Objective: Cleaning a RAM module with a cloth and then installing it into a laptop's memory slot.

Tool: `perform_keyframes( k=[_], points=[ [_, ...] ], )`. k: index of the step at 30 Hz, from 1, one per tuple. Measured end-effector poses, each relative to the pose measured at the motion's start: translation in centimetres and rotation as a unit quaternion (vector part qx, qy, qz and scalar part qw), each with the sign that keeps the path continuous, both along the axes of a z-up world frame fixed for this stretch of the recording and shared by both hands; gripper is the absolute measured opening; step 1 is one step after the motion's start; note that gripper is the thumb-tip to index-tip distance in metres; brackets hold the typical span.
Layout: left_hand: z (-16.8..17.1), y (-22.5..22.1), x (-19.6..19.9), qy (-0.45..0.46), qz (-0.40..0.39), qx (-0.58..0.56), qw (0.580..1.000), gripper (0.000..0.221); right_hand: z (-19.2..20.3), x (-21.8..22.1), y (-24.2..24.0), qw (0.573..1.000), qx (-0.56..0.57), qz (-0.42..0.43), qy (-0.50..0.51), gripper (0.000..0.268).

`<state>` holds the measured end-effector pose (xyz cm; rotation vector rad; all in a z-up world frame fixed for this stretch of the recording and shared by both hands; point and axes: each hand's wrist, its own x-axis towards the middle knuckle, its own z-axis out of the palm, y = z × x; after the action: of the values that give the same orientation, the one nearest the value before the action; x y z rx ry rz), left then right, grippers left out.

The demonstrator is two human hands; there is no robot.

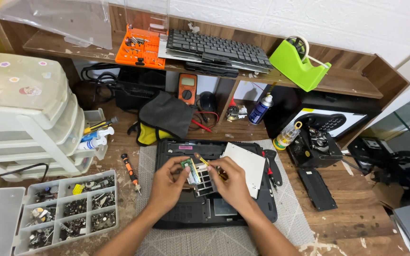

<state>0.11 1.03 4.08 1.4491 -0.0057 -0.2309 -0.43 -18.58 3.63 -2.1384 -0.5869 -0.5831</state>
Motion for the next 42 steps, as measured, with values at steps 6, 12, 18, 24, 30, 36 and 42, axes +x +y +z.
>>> perform_keyframes(
  k=[6,12,18,24,30,36,42],
  points=[
    [-0.1,0.0,-0.2,-0.095,0.058,-0.001,0.994,0.034,0.3,-0.5,0.7,0.998,0.053,0.001,-0.015,0.013],
    [-0.7,0.1,-0.2,-0.073,0.05,-0.046,0.995,0.04,-1.1,0.1,0.6,0.999,0.034,-0.007,-0.004,0.01],
    [-2.5,0.1,0.3,-0.083,0.017,-0.068,0.994,0.039,-1.1,-0.3,0.8,0.998,0.06,-0.001,0.003,0.009],
    [-3.1,0.3,0.6,-0.089,0.007,-0.081,0.993,0.04,-1.0,-0.3,0.6,0.994,0.105,-0.025,0.014,0.006],
    [-1.4,0.4,-0.2,-0.091,0.027,-0.078,0.992,0.038,-0.9,-0.2,0.7,0.997,0.069,-0.026,0.018,0.004],
    [-2.5,1.3,1.2,-0.265,0.07,0.145,0.951,0.035,-0.2,-0.5,1.2,0.995,0.061,-0.079,-0.011,0.006],
    [-3.7,1.3,1.4,-0.327,0.095,0.298,0.892,0.038,-0.1,-0.2,3.3,0.997,-0.038,-0.061,-0.008,0.018]
  ],
)
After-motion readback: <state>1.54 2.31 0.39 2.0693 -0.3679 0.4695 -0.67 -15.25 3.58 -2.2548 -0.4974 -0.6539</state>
